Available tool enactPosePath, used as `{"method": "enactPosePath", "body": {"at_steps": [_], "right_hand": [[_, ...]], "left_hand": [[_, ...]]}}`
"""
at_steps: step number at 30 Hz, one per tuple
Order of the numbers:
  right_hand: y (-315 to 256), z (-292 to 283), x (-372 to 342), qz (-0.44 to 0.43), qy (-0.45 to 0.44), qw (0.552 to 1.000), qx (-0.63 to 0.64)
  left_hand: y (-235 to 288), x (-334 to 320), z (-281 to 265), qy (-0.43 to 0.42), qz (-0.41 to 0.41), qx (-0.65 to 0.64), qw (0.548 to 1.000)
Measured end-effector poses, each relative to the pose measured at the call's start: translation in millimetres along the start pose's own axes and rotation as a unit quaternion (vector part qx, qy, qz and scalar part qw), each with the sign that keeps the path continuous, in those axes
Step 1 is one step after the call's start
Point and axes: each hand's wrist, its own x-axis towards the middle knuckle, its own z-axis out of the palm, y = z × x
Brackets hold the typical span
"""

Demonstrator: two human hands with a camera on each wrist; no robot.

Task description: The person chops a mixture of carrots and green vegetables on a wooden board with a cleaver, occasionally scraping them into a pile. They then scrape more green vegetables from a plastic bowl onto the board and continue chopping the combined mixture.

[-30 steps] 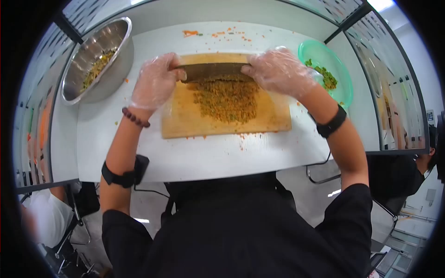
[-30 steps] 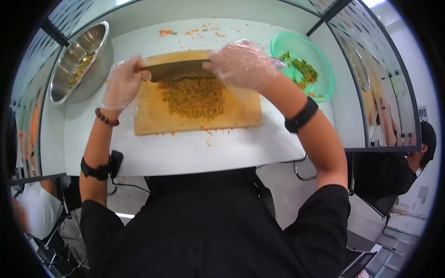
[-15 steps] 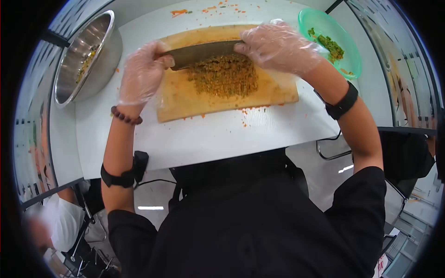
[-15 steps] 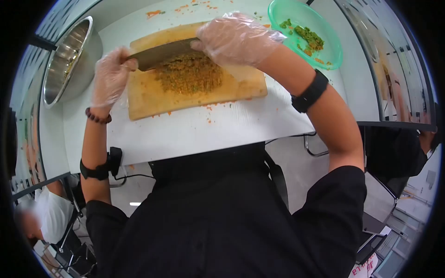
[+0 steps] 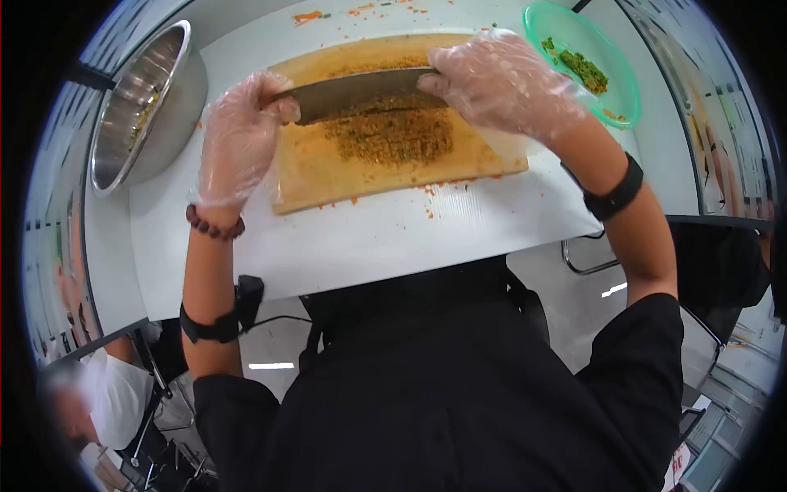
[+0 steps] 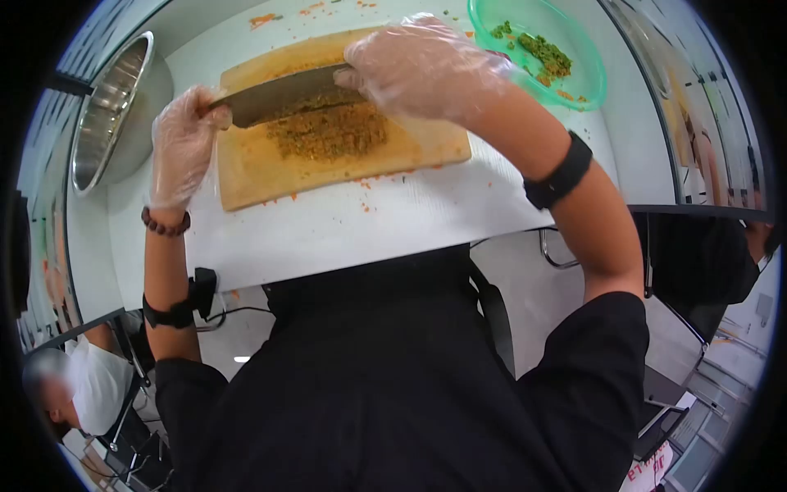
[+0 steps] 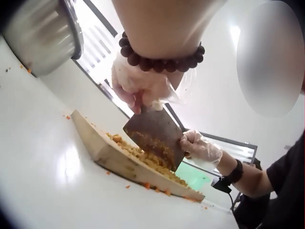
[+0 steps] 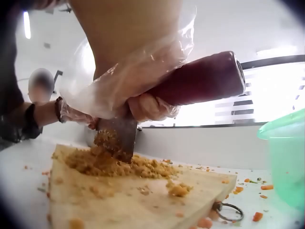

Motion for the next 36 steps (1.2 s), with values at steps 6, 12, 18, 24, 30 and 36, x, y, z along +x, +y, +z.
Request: {"method": "enactPosePath", "body": {"at_steps": [6,12,18,24,30,36], "right_hand": [[-9,-6,-8,0.017,-0.017,0.999,-0.027],[-11,-10,-18,0.017,-0.016,0.999,-0.022],[-11,6,-24,-0.002,0.027,0.998,-0.049],[-23,16,-86,-0.069,0.116,0.987,-0.090],[-41,44,-111,-0.068,0.149,0.980,-0.110],[-21,54,-82,-0.067,0.156,0.979,-0.116]], "left_hand": [[3,-7,-2,0.010,0.025,0.061,0.998],[12,-18,4,0.004,-0.037,-0.016,0.999],[24,-24,-1,0.002,0.017,0.052,0.998],[61,-83,-5,0.024,0.114,0.075,0.990],[56,-98,6,-0.044,0.169,0.182,0.968],[39,-70,13,-0.018,0.144,0.155,0.977]]}}
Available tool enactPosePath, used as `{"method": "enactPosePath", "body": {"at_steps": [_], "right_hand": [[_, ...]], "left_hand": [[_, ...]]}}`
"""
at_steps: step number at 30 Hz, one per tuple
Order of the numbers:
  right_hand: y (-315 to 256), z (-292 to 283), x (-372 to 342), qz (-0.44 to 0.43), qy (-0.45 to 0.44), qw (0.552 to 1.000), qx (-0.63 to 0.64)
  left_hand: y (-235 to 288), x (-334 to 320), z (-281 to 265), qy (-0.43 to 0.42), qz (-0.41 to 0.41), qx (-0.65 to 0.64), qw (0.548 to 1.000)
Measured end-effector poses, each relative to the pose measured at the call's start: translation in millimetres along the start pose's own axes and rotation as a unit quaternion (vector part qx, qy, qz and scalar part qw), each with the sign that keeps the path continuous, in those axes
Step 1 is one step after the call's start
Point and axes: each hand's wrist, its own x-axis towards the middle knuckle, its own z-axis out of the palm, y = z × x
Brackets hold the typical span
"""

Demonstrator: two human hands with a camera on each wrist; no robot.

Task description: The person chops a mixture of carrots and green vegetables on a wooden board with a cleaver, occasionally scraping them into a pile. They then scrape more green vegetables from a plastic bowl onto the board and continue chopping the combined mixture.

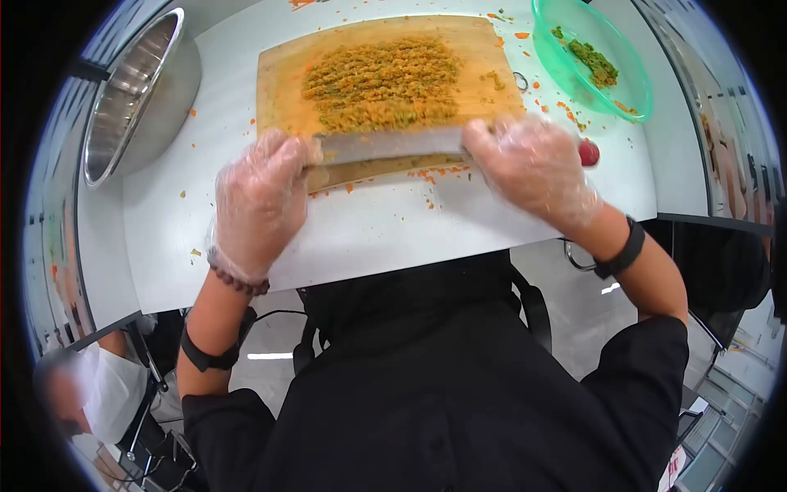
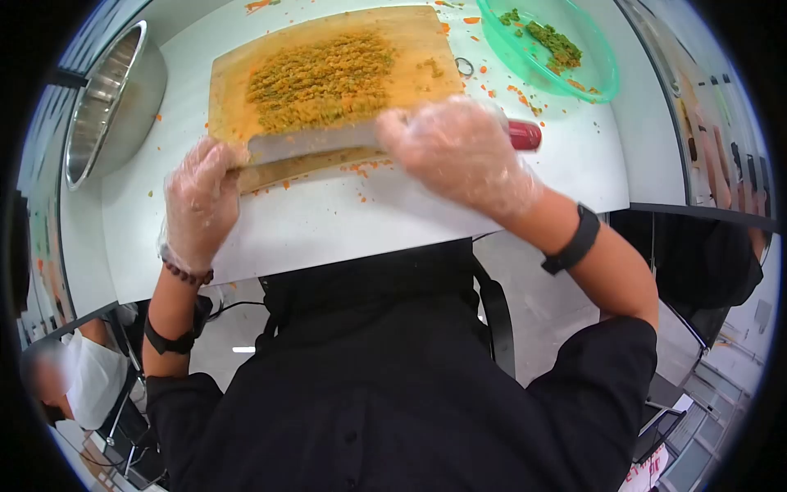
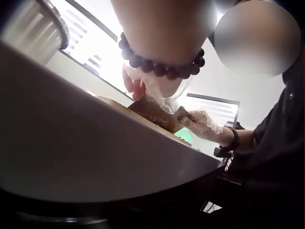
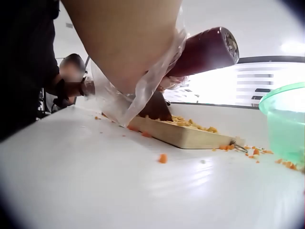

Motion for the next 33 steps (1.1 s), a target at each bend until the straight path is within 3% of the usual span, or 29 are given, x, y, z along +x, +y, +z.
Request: {"method": "enactPosePath", "body": {"at_steps": [4,7,9,10,13,16,19,25,28,33], "right_hand": [[20,-2,32,0.011,-0.009,0.999,0.028],[30,-33,63,0.055,-0.097,0.994,0.002],[40,-24,77,0.067,-0.105,0.992,0.023],[42,-20,84,0.062,-0.115,0.991,0.032],[46,-13,88,0.072,-0.154,0.984,0.059],[54,-19,93,0.087,-0.171,0.978,0.076],[44,-12,80,0.078,-0.197,0.974,0.081],[49,-8,82,0.063,-0.136,0.983,0.107],[43,-19,84,0.077,-0.162,0.980,0.082],[45,-16,86,0.071,-0.140,0.985,0.070]], "left_hand": [[-14,19,1,0.019,-0.041,-0.038,0.998],[-32,43,-7,0.042,-0.049,-0.041,0.997],[-43,59,-7,0.064,-0.037,-0.021,0.997],[-44,65,-5,0.042,-0.062,-0.002,0.997],[-53,67,11,0.009,-0.163,-0.109,0.981],[-50,67,3,0.041,-0.141,-0.116,0.982],[-60,58,20,0.014,-0.144,-0.174,0.974],[-45,56,4,-0.018,-0.129,-0.079,0.988],[-42,53,-2,0.019,-0.129,-0.118,0.984],[-45,55,-4,0.016,-0.105,-0.060,0.993]]}}
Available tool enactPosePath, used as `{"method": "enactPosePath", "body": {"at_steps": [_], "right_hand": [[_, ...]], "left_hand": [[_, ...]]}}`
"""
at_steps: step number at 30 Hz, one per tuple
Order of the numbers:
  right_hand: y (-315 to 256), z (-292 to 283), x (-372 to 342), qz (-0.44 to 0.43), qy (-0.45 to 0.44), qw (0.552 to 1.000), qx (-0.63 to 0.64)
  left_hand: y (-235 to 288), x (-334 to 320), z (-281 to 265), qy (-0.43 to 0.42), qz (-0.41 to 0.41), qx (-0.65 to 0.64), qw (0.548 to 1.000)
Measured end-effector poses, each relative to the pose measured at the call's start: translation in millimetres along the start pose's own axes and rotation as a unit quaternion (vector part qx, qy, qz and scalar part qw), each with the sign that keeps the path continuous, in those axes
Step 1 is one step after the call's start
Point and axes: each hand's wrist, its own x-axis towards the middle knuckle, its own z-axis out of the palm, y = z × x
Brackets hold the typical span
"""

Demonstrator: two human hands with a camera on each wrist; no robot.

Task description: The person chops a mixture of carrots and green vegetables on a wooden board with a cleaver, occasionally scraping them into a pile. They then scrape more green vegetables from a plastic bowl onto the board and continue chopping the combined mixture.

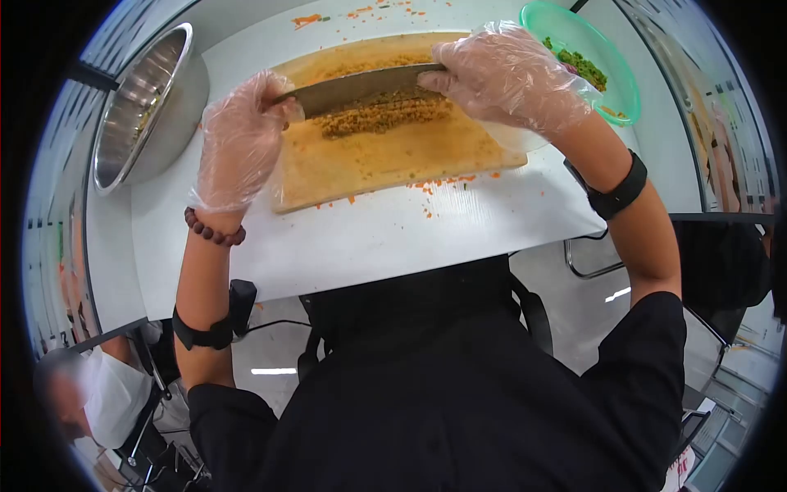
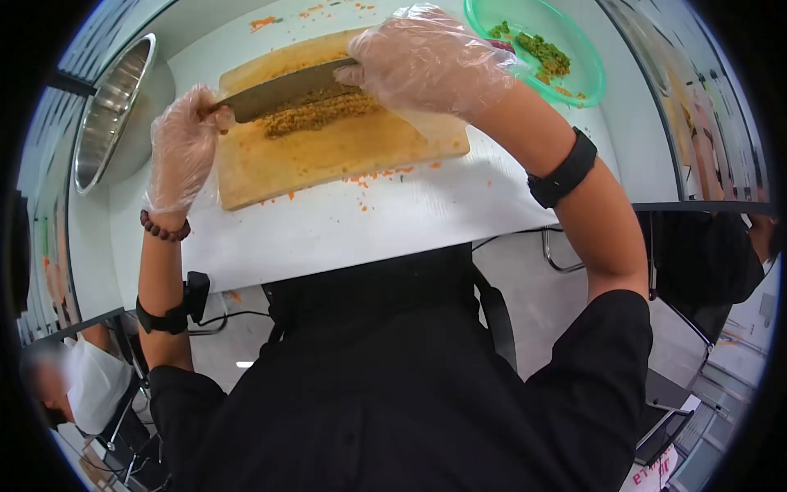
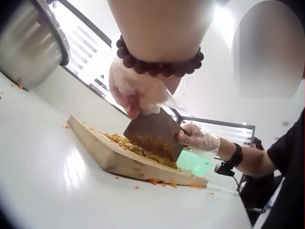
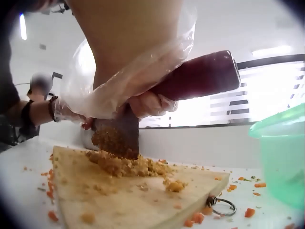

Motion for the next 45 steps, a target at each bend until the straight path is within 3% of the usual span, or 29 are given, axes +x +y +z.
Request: {"method": "enactPosePath", "body": {"at_steps": [4,7,10,13,16,17,19,20,23,25,28,30,32,33,37,40,42,43,45], "right_hand": [[-1,4,3,0.005,-0.016,1.000,-0.026],[-3,-5,11,0.029,-0.037,0.999,-0.017],[11,-12,24,0.060,-0.144,0.985,0.067],[10,-11,26,0.043,-0.123,0.989,0.074],[38,23,37,-0.157,-0.008,0.987,0.040],[43,18,41,-0.096,-0.026,0.994,0.049],[17,-11,31,0.025,-0.088,0.992,0.085],[15,-4,28,0.020,-0.092,0.992,0.079],[35,-3,45,0.014,-0.045,0.998,0.051],[35,-9,44,0.023,-0.009,0.997,0.070],[35,-15,54,0.035,-0.036,0.998,0.027],[57,25,67,-0.005,0.002,0.999,0.034],[61,44,71,-0.020,0.012,1.000,0.014],[47,19,66,0.030,-0.061,0.997,0.031],[39,13,52,0.029,-0.083,0.994,0.070],[28,-4,37,0.039,-0.097,0.993,0.057],[22,-28,29,0.046,-0.105,0.993,0.040],[24,-24,27,0.024,-0.073,0.997,0.019],[26,-12,21,-0.019,-0.010,0.999,-0.025]], "left_hand": [[-3,-3,5,-0.021,-0.041,-0.074,0.996],[-13,8,5,0.022,0.039,0.037,0.998],[-20,16,8,-0.032,-0.031,-0.058,0.997],[-20,25,6,0.000,-0.001,0.043,0.999],[-28,30,5,-0.055,-0.042,-0.050,0.996],[-32,32,7,-0.026,-0.068,-0.169,0.983],[-36,38,10,-0.082,-0.102,-0.122,0.984],[-36,37,12,-0.111,-0.118,-0.100,0.982],[-35,44,2,-0.065,-0.098,-0.128,0.985],[-36,58,-6,-0.028,-0.061,-0.074,0.995],[-51,78,6,0.000,-0.041,-0.002,0.999],[-71,82,27,0.004,-0.027,0.015,1.000],[-62,77,34,0.006,-0.066,0.002,0.998],[-58,74,35,0.004,-0.068,0.006,0.998],[-50,60,24,-0.042,-0.051,0.033,0.997],[-33,40,8,-0.013,0.004,-0.017,1.000],[-19,29,-3,-0.022,-0.031,-0.092,0.995],[-16,27,-5,-0.026,-0.049,-0.128,0.990],[-16,22,4,0.001,-0.007,-0.092,0.996]]}}
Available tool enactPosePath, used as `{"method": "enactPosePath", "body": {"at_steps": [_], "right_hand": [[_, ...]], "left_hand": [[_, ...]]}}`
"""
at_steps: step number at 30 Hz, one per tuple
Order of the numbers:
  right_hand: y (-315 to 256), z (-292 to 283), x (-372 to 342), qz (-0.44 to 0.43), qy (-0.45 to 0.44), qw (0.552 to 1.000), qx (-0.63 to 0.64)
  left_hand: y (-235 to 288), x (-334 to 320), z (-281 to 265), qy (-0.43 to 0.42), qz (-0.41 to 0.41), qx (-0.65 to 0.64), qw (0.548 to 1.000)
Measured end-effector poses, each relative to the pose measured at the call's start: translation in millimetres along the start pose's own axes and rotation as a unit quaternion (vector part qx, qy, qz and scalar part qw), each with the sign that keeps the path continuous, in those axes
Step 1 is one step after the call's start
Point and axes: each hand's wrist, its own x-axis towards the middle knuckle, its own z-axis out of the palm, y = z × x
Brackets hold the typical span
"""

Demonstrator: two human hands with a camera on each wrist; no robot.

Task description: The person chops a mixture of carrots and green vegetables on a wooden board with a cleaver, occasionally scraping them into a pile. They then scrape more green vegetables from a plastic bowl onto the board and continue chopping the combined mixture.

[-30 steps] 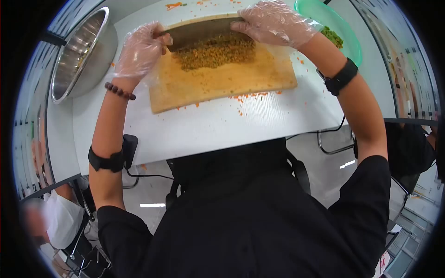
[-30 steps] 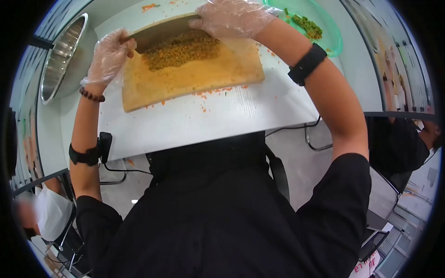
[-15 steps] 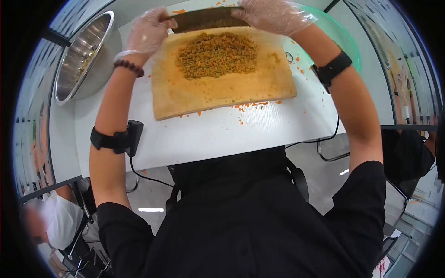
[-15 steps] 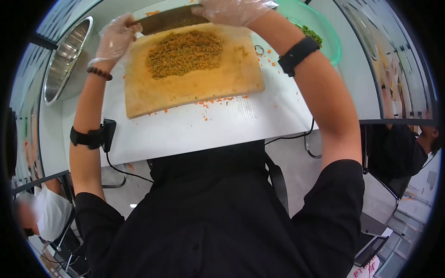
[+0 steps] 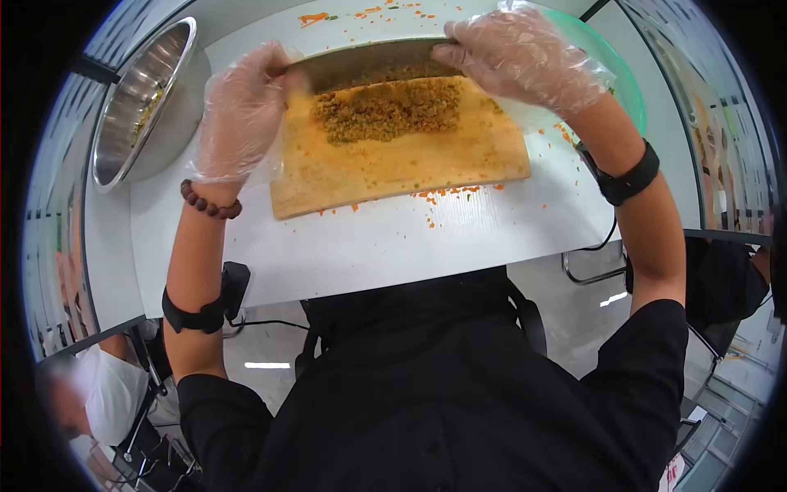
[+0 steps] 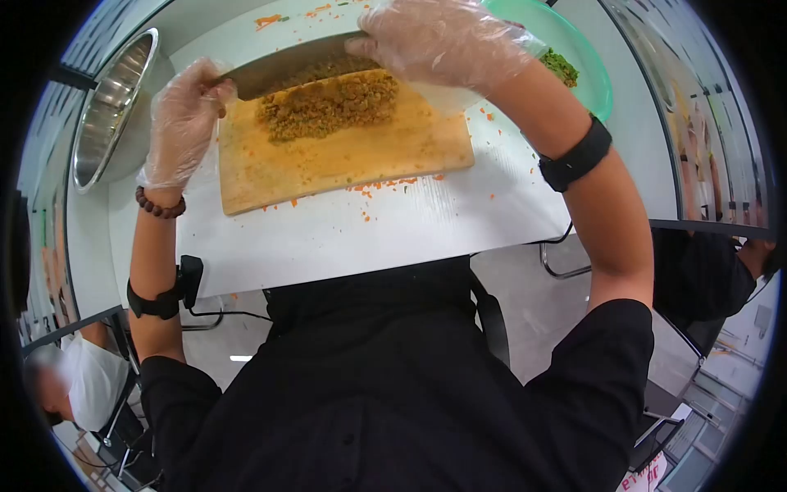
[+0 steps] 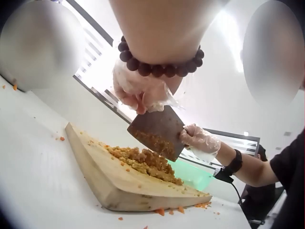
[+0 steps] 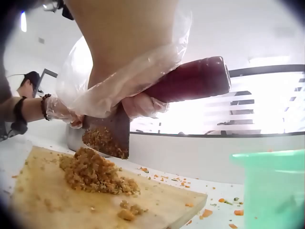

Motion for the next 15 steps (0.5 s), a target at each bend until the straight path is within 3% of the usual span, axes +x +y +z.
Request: {"method": "enactPosePath", "body": {"at_steps": [1,4,7,10,15], "right_hand": [[-2,12,-2,-0.001,0.005,1.000,0.002],[0,29,1,-0.015,0.017,1.000,0.000],[-6,16,2,0.022,0.010,1.000,0.007],[-4,24,1,-0.004,0.005,1.000,0.026],[-11,26,-3,0.002,0.030,0.999,0.029]], "left_hand": [[-2,-4,5,0.013,0.022,0.018,1.000],[-13,-7,15,-0.032,-0.089,0.000,0.995],[-5,-1,3,-0.009,-0.052,-0.012,0.999],[-7,-6,10,-0.048,-0.106,-0.066,0.991],[-5,-13,9,-0.019,-0.108,-0.074,0.991]]}}
